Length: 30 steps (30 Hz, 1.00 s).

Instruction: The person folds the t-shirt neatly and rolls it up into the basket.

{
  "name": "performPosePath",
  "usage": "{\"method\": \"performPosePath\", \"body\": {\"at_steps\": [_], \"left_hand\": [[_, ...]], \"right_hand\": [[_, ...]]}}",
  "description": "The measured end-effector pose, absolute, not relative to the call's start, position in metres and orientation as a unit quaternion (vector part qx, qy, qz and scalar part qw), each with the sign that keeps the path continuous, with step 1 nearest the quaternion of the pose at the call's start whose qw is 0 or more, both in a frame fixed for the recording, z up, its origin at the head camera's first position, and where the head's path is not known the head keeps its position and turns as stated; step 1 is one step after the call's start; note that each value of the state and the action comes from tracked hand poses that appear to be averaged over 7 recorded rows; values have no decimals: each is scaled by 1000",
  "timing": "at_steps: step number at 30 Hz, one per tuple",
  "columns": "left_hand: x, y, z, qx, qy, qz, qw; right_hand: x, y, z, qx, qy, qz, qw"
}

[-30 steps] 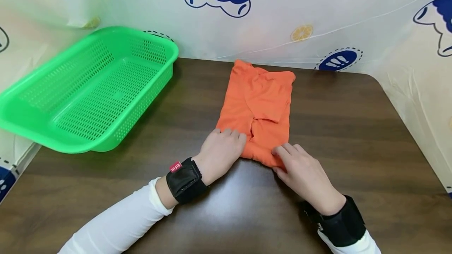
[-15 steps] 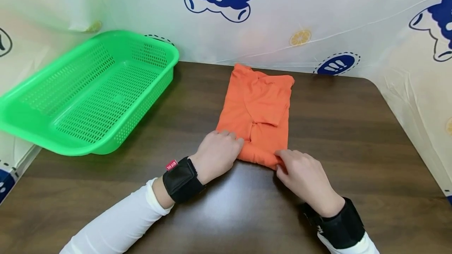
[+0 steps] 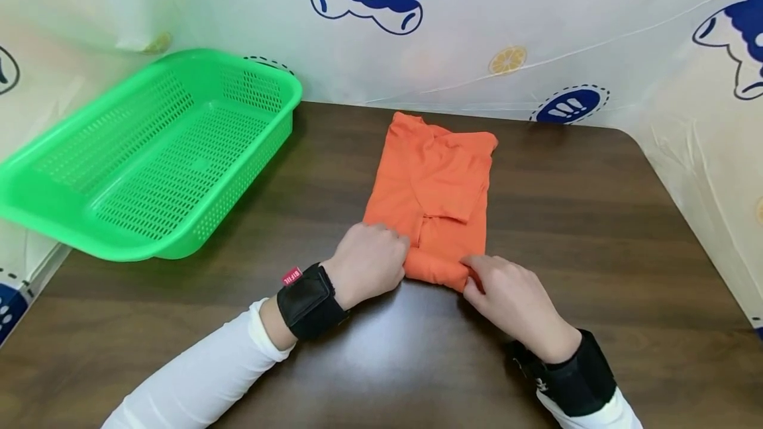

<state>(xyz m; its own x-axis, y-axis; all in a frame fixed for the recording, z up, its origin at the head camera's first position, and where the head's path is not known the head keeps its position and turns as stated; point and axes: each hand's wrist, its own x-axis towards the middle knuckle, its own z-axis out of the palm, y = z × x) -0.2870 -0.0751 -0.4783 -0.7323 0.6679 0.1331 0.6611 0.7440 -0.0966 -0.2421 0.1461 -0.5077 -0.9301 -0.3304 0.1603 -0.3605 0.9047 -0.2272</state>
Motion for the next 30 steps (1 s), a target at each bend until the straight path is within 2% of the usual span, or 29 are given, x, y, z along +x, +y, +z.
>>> {"method": "performPosePath", "body": {"at_steps": [5, 13, 18, 25, 30], "left_hand": [[-288, -76, -478, -351, -936, 26, 24], [-287, -79, -473, -350, -936, 45, -16], [-286, -77, -474, -358, -931, 71, 19], [-283, -74, -477, -379, -916, 65, 113], [-282, -73, -477, -390, -909, 68, 133]], "right_hand": [[-243, 144, -508, 174, -976, 127, 18], [-243, 142, -506, 178, -976, 122, -16], [-245, 145, -502, 182, -978, 107, -1], [-242, 150, -503, 244, -959, 110, 95], [-240, 144, -503, 307, -931, 132, 147]]}}
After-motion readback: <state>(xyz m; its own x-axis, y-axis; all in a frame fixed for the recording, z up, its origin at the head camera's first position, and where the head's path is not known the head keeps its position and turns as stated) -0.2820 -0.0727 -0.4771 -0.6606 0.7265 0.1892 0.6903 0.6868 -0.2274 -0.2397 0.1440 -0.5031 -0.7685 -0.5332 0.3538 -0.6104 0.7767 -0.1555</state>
